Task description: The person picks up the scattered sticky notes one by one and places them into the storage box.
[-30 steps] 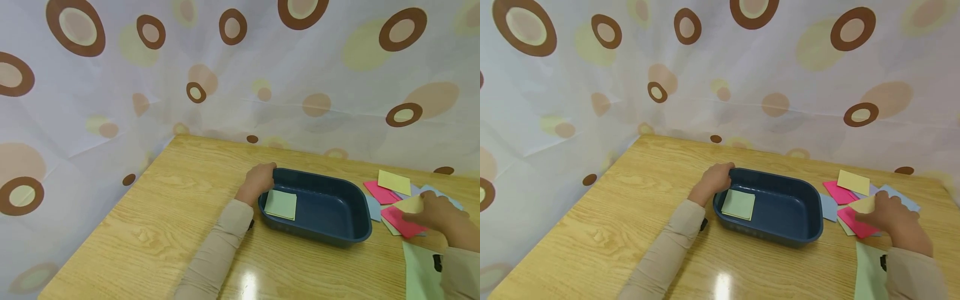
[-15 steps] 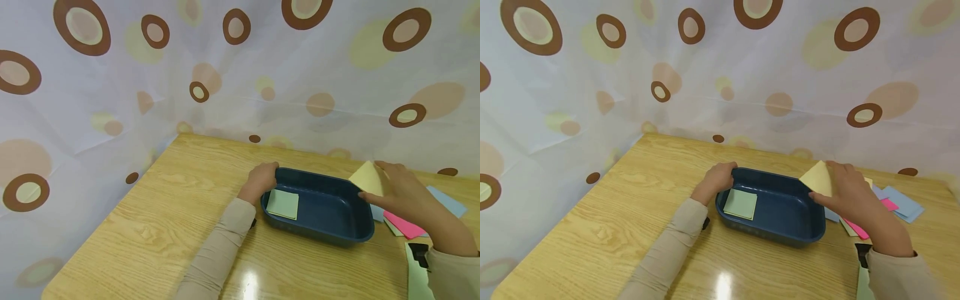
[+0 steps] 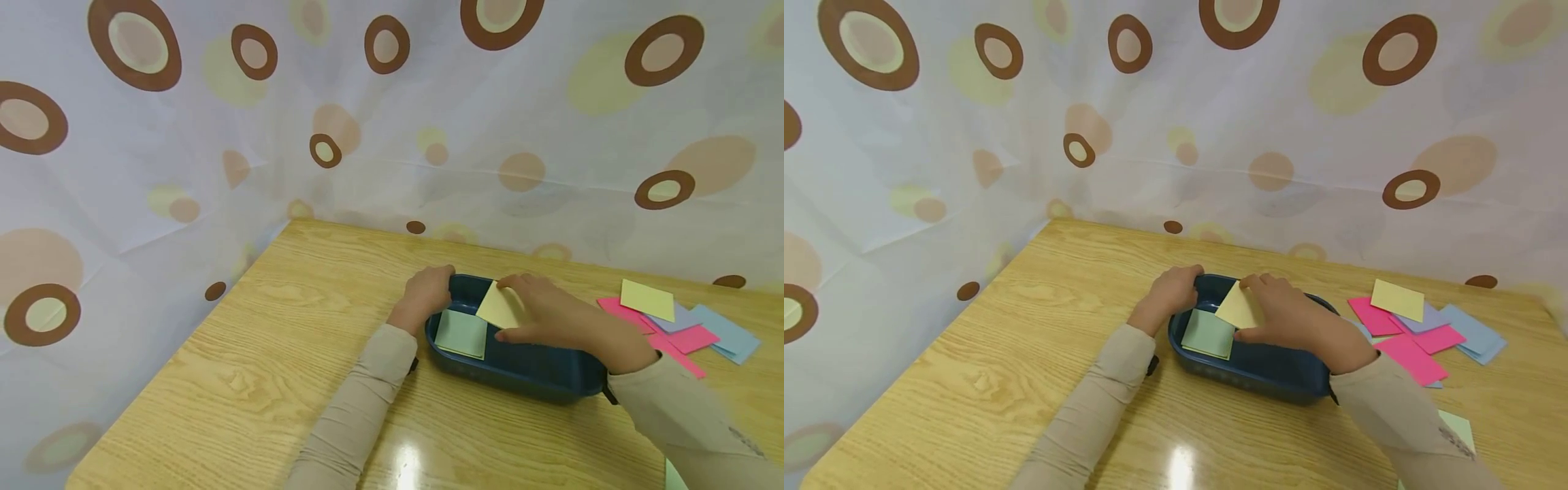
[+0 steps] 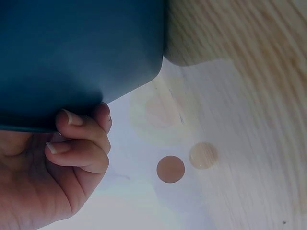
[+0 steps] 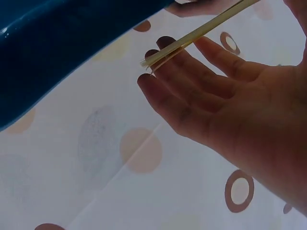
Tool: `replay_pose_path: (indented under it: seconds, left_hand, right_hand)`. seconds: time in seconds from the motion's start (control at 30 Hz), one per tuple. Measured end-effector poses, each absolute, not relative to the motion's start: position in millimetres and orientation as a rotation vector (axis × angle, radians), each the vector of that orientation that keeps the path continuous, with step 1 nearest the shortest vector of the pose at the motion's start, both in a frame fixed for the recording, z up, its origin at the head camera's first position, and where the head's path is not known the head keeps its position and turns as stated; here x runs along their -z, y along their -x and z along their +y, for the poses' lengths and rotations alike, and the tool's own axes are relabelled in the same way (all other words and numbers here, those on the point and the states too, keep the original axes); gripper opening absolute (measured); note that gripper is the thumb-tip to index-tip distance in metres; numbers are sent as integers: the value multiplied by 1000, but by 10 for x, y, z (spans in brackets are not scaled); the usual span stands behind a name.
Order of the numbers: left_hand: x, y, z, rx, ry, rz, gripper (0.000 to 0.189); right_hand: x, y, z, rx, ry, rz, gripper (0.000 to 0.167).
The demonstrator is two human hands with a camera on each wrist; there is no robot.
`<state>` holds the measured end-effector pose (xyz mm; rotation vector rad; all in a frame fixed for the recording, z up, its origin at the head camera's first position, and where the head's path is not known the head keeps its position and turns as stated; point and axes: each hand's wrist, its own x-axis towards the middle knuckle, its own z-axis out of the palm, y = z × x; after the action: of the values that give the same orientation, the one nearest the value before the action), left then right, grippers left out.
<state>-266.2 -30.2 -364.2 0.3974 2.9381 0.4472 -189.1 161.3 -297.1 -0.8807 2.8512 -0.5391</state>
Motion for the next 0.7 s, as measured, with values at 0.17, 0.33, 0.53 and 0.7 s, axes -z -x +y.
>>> replay_pose_path:
  seconds: [0.17,0.33,0.53,0.7]
  left_hand:
    - [3651,2668,-302,-454,-403,2939,45]
    - [3644,2671,-309,-453,-409,2936,46]
    - [3647,2674,-321,-478,-415,2923,47]
    - [3636,2672,-316,-464,-417,2921,47]
  right_hand:
    - [3060,1999,1493,474,839,2727,73]
    - [3173,2117,1388,409,792,2644,73]
    - [3267,2207,1262,314,790,2639,73]
    - [3284,2250,1185,261,766,2629,77]
